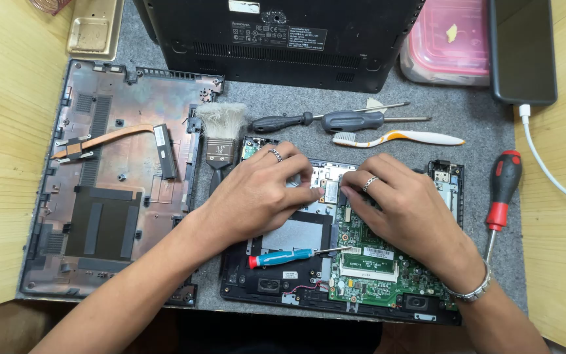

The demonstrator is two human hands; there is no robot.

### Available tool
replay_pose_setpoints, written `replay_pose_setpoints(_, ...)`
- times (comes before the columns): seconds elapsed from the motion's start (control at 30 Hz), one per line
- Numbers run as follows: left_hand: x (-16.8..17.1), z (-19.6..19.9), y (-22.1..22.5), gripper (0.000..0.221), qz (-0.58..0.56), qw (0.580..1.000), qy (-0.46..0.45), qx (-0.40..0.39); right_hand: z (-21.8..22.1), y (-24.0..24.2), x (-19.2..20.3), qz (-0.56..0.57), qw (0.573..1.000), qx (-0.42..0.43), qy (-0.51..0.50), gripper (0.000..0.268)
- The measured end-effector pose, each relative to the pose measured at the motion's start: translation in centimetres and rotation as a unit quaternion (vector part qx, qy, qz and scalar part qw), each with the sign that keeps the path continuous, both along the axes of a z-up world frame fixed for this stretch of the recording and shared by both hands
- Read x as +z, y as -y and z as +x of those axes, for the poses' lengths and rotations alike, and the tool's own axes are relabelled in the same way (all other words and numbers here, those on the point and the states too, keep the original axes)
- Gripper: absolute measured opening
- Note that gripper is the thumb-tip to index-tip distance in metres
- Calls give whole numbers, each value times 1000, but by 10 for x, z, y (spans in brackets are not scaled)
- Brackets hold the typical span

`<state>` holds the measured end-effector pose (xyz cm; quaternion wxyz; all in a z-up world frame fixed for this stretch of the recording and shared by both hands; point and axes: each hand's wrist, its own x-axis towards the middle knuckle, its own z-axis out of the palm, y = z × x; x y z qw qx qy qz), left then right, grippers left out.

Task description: Repairing a laptop by unscrewing internal components, cleaning the motherboard with brushes, and handling the heat pipe

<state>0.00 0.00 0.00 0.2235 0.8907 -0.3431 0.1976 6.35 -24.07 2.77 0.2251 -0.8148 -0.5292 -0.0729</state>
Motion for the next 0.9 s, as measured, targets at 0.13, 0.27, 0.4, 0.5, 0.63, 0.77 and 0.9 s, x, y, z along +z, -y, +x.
replay_pose_setpoints(0.13, -3, 1, 1, 6, -2, 1000, -6, 5, -1, -6, -2, -6, 1000, -14, 7, 10)
replay_pose_setpoints(0.27, -5, 1, 2, 4, 9, 1000, -9, 13, 1, -9, -8, 15, 999, -25, -17, 11)
replay_pose_setpoints(0.4, -5, 0, 6, 9, -23, 999, -16, 40, 2, -14, -14, 26, 998, -49, -29, 6)
replay_pose_setpoints(0.5, -10, 0, 7, 8, -23, 999, -18, 43, 2, -17, -12, 25, 997, -57, -37, 8)
replay_pose_setpoints(0.63, -10, 0, 7, 9, -29, 999, -14, 41, 0, -18, -10, 32, 997, -58, -44, 7)
replay_pose_setpoints(0.77, -6, -1, 6, 9, -24, 998, -27, 44, -2, -19, -5, 52, 994, -64, -74, 7)
replay_pose_setpoints(0.9, 0, -3, 7, 11, -25, 998, -38, 51, -2, -13, -6, 58, 994, -57, -78, 10)
